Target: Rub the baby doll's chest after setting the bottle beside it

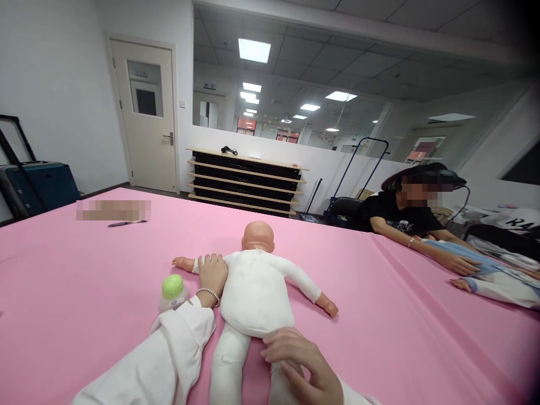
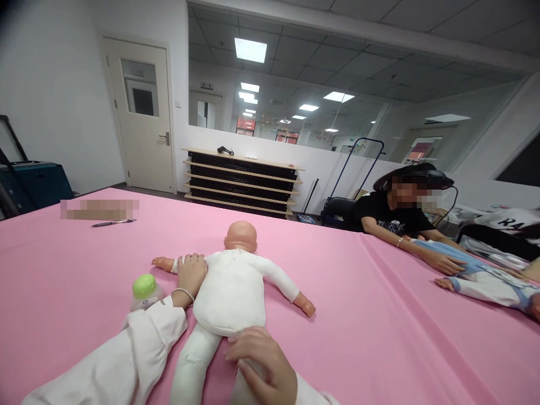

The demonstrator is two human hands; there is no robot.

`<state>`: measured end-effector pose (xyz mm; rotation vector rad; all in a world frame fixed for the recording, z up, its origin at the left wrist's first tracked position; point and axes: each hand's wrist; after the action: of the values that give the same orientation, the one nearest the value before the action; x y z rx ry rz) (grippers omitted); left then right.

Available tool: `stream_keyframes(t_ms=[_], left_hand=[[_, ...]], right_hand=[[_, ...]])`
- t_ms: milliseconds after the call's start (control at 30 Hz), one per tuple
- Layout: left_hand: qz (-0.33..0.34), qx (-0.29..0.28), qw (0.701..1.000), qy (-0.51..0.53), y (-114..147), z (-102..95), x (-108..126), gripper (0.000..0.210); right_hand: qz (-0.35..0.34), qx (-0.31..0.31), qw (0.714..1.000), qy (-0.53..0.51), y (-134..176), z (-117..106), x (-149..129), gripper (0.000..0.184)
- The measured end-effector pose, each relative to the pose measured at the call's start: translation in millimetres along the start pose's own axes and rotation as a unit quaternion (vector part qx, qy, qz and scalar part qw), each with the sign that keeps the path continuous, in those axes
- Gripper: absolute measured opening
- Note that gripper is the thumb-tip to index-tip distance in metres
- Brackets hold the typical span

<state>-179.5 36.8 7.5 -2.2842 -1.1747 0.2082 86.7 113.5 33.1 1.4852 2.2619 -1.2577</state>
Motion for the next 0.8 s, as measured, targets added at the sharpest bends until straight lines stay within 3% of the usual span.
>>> stream_keyframes(t_ms=[133, 300, 400, 467, 567, 633, 800], left_hand=[[0.004, 0.004, 1.000, -0.006, 0.3, 0.1, -0.4, 0.028], [0.001, 0.002, 1.000, -0.012, 0.7, 0.9, -0.7, 0.029], [0.000, -0.002, 1.000, -0.014, 0.4, 0.9, -0.7, 0.029], [-0.001, -0.004, 1.000, -0.014, 0.0, 0.5, -0.5, 0.029], [-0.002, -0.008, 1.000, -0.013, -0.6, -0.5, -0.1, 0.029], [-0.004, -0.011, 1.000, -0.012, -0.8, -1.0, 0.1, 0.029], [-0.006, -0.014, 1.000, -0.011, -0.7, -1.1, 0.4, 0.030]], right_hand=[[-0.030, -0.045, 0.992, 0.115, -8.2, 7.3, 24.4, 0.025], [-0.026, -0.098, 0.977, 0.189, 13.7, 22.3, 33.8, 0.028], [-0.075, -0.063, 0.975, 0.199, 25.1, 36.5, 43.0, 0.033], [-0.110, -0.004, 0.973, 0.201, 31.1, 48.4, 51.7, 0.036], [-0.127, 0.038, 0.963, 0.237, 39.9, 62.5, 60.1, 0.023], [-0.124, 0.001, 0.958, 0.257, 45.5, 64.3, 58.8, 0.015], [-0.071, -0.177, 0.971, 0.143, 43.2, 44.1, 35.2, 0.031]])
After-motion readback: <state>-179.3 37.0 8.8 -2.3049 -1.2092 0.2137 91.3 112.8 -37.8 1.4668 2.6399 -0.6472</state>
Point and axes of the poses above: each hand's wrist, its own y-axis away from the middle knuckle, its own z-axis out of the palm, x = y × z, and after that the axes turned 5 degrees about -x, right-handed
